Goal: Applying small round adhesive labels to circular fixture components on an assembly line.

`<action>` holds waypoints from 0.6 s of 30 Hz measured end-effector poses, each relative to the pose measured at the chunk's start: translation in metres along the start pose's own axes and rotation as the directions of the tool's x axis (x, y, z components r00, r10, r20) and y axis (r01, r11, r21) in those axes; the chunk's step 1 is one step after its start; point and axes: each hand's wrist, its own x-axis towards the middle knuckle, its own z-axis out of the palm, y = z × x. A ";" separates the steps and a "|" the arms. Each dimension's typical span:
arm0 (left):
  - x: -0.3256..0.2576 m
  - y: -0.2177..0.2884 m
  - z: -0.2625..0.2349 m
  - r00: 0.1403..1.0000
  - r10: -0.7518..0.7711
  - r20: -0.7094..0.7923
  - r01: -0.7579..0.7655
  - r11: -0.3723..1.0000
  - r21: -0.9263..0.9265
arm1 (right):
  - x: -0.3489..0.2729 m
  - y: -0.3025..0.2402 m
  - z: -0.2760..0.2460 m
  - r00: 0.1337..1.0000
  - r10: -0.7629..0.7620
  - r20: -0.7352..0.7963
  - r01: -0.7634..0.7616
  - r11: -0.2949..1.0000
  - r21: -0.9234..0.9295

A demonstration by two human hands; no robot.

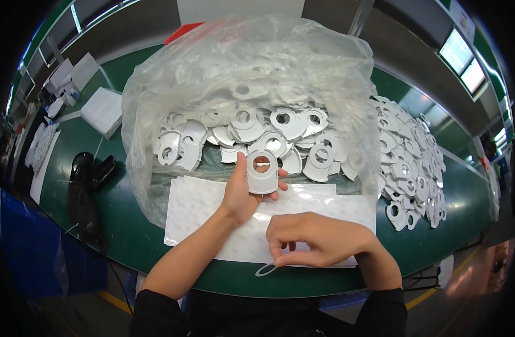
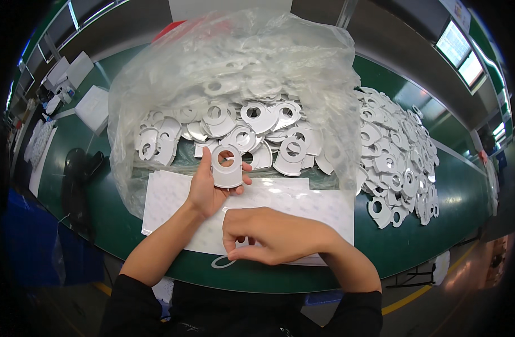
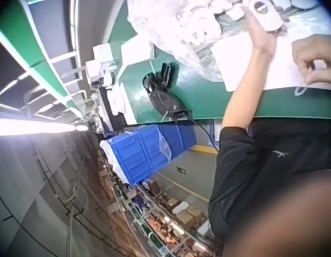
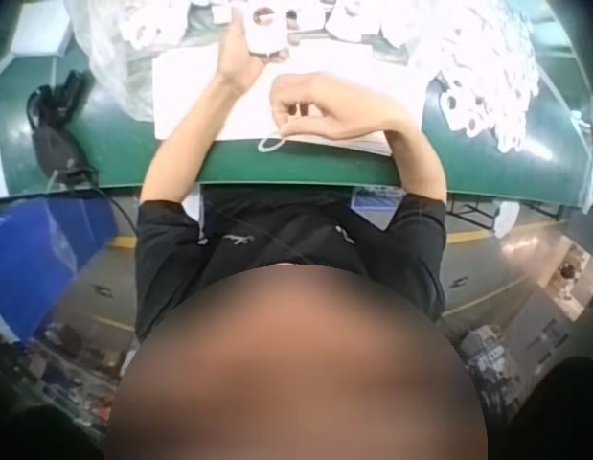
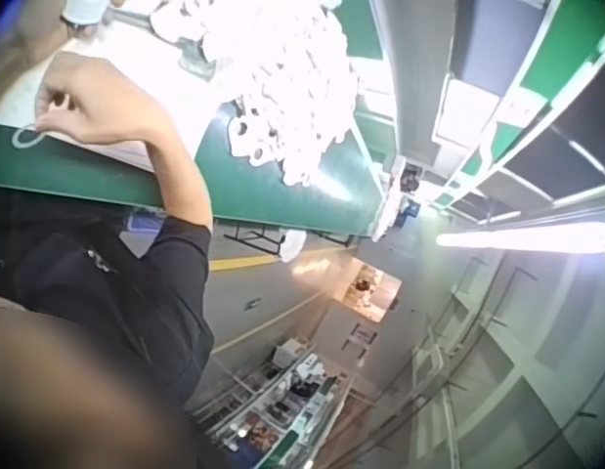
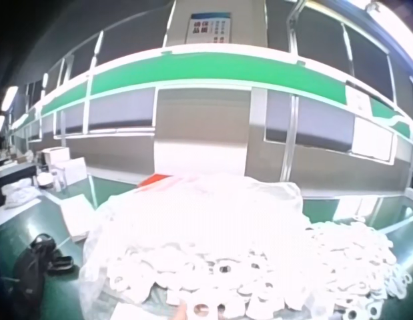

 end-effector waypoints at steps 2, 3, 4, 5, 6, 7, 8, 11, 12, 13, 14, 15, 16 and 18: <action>-0.001 0.001 0.001 1.000 0.016 0.025 -0.015 0.999 -0.052 | -0.002 -0.001 -0.008 0.999 0.034 -0.002 -0.034 0.998 0.058; -0.001 0.000 0.002 0.999 0.015 0.031 -0.014 0.999 -0.049 | -0.003 0.000 -0.011 0.999 0.025 -0.021 -0.023 0.997 0.077; -0.001 -0.001 0.003 1.000 0.030 -0.008 -0.030 1.000 -0.006 | -0.004 0.001 -0.014 0.999 0.000 -0.040 0.003 0.997 0.076; -0.002 -0.001 0.004 0.998 0.049 -0.048 -0.047 0.998 0.036 | -0.004 0.002 -0.016 0.999 0.005 -0.052 -0.001 0.997 0.078; -0.002 -0.002 0.005 0.998 0.046 -0.045 -0.044 0.998 0.039 | -0.004 0.004 -0.017 0.998 -0.005 -0.067 0.012 0.994 0.109; -0.002 -0.003 0.006 0.997 0.059 -0.059 -0.052 0.992 0.113 | -0.004 0.005 -0.018 0.997 -0.019 -0.072 0.026 0.994 0.104; -0.002 -0.003 0.006 0.995 0.072 -0.071 -0.058 0.981 0.186 | -0.005 0.006 -0.018 0.997 -0.020 -0.081 0.028 0.995 0.100; -0.002 -0.003 0.006 0.993 0.041 -0.112 -0.013 0.972 0.236 | -0.004 0.008 -0.018 0.996 -0.007 -0.087 0.016 0.994 0.104; -0.002 -0.002 0.005 0.993 0.041 -0.112 -0.014 0.972 0.236 | -0.004 0.009 -0.017 0.997 0.013 -0.081 -0.003 0.992 0.123; -0.004 0.000 0.003 0.997 0.000 -0.071 0.010 0.990 0.139 | -0.003 0.009 -0.017 0.996 0.006 -0.084 0.004 0.994 0.111; -0.004 0.001 0.002 0.999 -0.037 -0.026 0.038 0.998 0.041 | -0.002 0.010 -0.017 0.996 -0.007 -0.092 0.017 0.995 0.100; -0.005 0.001 0.002 0.999 -0.037 -0.027 0.038 0.998 0.041 | -0.002 0.010 -0.017 0.995 -0.013 -0.098 0.022 0.995 0.094; -0.004 0.001 0.003 0.999 -0.028 -0.040 0.031 0.997 0.066 | -0.001 0.011 -0.017 0.995 -0.020 -0.099 0.029 0.996 0.089; -0.004 -0.001 0.005 0.998 -0.019 -0.053 0.024 0.996 0.092 | -0.002 0.012 -0.017 0.991 0.024 -0.129 -0.008 0.993 0.118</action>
